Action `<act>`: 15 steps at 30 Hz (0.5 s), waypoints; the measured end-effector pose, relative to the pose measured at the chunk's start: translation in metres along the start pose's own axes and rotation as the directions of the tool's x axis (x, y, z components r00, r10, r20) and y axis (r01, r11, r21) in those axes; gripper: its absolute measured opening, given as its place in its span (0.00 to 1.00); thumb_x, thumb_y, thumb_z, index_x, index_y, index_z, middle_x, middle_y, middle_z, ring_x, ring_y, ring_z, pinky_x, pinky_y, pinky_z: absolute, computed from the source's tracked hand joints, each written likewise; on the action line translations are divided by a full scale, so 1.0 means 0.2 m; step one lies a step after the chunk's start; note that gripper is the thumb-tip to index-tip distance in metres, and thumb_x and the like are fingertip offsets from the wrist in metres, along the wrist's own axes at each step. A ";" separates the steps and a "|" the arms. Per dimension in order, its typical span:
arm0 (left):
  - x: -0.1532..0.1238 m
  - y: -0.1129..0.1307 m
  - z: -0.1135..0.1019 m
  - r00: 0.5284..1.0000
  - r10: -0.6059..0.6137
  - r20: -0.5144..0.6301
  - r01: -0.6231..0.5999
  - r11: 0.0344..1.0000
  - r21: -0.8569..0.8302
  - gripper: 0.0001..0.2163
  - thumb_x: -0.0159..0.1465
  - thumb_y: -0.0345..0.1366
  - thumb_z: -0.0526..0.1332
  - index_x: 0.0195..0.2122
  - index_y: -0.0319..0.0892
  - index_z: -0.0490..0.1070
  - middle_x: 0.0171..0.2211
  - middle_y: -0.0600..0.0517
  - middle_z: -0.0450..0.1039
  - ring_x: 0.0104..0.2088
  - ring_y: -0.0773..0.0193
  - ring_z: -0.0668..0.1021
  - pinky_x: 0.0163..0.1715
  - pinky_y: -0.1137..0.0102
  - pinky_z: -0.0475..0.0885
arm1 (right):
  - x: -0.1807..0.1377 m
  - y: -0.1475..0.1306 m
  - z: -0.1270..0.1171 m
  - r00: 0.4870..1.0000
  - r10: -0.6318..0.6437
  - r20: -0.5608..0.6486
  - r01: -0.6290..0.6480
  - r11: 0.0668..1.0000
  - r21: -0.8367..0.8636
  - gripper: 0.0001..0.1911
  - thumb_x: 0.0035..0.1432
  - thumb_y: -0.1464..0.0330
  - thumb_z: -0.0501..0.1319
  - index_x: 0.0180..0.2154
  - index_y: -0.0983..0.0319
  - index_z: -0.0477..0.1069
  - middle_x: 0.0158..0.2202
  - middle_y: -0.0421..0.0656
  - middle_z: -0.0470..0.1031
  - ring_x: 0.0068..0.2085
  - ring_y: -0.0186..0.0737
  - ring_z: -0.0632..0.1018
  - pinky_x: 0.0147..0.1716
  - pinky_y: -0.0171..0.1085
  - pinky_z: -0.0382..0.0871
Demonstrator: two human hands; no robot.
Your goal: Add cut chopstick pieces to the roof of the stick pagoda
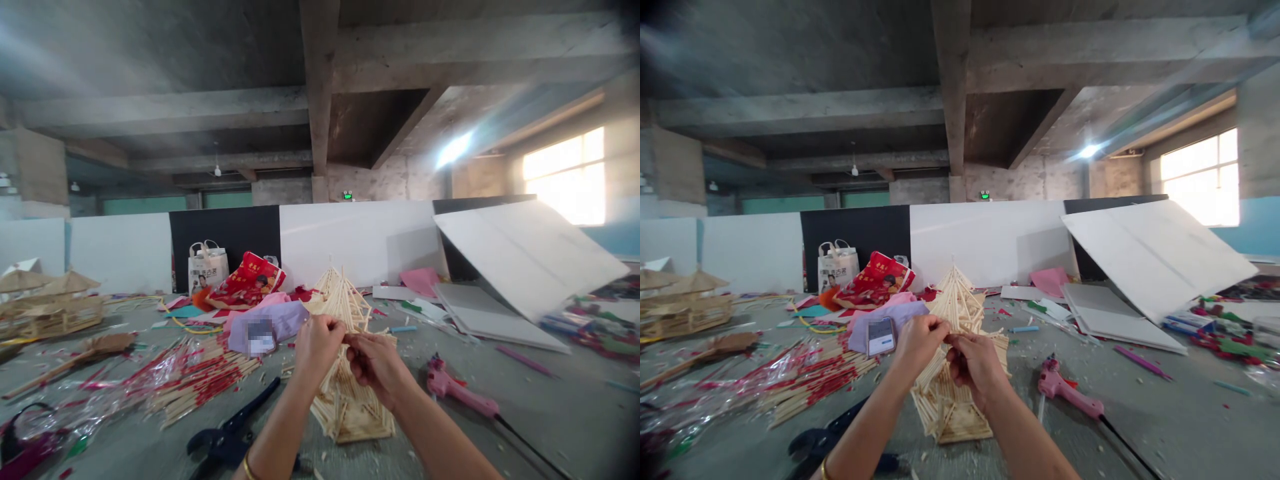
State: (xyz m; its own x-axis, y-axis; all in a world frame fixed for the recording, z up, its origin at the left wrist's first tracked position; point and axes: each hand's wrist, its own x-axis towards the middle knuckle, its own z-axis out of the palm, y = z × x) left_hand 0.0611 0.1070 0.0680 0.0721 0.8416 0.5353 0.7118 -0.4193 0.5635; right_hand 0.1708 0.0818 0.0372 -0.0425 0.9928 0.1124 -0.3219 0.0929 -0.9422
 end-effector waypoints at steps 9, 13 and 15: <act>0.00 0.01 -0.01 1.000 -0.013 0.009 0.013 1.000 0.002 0.12 0.53 0.37 0.52 0.21 0.40 0.73 0.18 0.54 0.70 0.23 0.68 0.71 0.22 0.75 0.55 | 0.01 0.02 -0.01 1.000 -0.015 0.002 0.015 1.000 -0.010 0.11 0.41 0.62 0.60 0.23 0.64 0.66 0.15 0.34 0.64 0.12 0.25 0.62 0.09 0.27 0.48; 0.00 0.02 -0.02 1.000 -0.023 0.017 0.023 1.000 0.002 0.12 0.52 0.37 0.52 0.22 0.40 0.74 0.18 0.54 0.69 0.23 0.68 0.71 0.22 0.75 0.55 | 0.01 0.02 -0.01 1.000 -0.011 0.003 0.011 1.000 -0.011 0.11 0.41 0.62 0.60 0.23 0.64 0.66 0.15 0.34 0.65 0.12 0.25 0.62 0.09 0.27 0.48; 0.00 0.01 -0.02 0.999 -0.027 0.018 0.027 1.000 0.003 0.12 0.52 0.37 0.52 0.22 0.40 0.74 0.18 0.54 0.69 0.23 0.67 0.71 0.22 0.75 0.55 | 0.01 0.01 0.00 1.000 -0.009 0.002 0.009 1.000 -0.009 0.11 0.41 0.62 0.60 0.24 0.64 0.66 0.16 0.34 0.65 0.12 0.25 0.62 0.09 0.27 0.48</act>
State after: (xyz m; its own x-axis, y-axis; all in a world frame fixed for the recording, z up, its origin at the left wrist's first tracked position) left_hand 0.0603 0.1049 0.0723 0.0655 0.8589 0.5079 0.7158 -0.3951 0.5758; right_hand 0.1704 0.0839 0.0345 -0.0418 0.9917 0.1213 -0.3134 0.1023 -0.9441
